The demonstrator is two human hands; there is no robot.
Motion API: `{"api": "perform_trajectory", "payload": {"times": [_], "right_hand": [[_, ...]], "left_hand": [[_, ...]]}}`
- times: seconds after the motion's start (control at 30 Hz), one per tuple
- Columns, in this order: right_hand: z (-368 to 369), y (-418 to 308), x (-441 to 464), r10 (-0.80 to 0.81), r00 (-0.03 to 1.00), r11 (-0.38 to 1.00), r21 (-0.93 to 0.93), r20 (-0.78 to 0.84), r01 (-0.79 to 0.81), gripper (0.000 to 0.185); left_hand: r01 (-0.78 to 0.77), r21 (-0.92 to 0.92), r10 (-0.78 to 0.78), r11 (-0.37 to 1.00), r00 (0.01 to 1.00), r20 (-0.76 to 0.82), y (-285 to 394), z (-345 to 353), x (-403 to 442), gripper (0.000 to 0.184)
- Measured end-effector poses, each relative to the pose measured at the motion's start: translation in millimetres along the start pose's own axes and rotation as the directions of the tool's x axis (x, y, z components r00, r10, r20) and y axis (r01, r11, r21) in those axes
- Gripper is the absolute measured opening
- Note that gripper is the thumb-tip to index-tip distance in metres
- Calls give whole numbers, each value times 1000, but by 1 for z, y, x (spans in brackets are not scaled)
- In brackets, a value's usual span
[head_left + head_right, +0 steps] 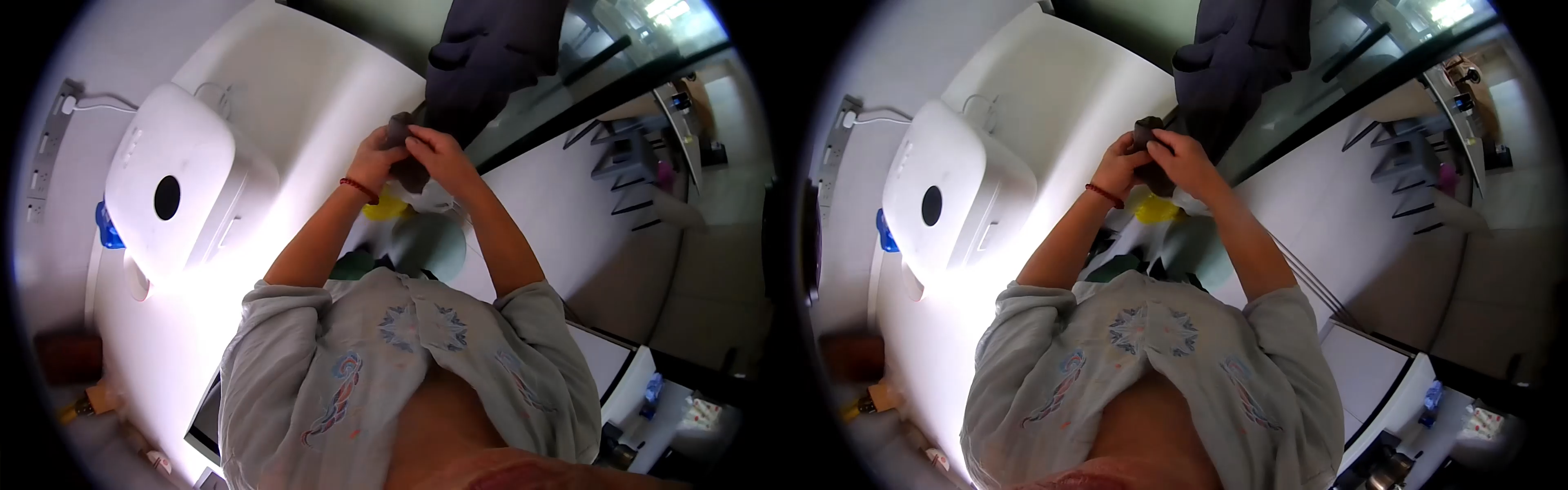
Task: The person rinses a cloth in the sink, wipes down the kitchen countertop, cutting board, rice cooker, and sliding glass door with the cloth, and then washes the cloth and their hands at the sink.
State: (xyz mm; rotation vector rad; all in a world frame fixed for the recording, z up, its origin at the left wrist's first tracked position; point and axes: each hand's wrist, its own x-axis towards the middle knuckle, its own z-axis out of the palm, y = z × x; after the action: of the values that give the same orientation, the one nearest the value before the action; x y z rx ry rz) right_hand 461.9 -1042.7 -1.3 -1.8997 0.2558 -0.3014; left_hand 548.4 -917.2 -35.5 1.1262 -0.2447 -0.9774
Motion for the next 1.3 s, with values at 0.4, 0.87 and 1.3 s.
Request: {"api": "perform_trajectory", "payload": {"times": [0.4,0.87,1.3], "right_hand": [[11,-41,66,-513,850,504,-761,115,407,29],[-5,-19,70,146,973,323,-938,179,124,49],[-31,-93,180,-426,902,522,-796,67,306,46]], "left_hand": [[-496,-547,295,674,860,-417,55,-53,157,37],[-722,107,725,683,654,-214,50,-24,233,31],[-662,729,982,174,168,-82,124,21,280,59]]}}
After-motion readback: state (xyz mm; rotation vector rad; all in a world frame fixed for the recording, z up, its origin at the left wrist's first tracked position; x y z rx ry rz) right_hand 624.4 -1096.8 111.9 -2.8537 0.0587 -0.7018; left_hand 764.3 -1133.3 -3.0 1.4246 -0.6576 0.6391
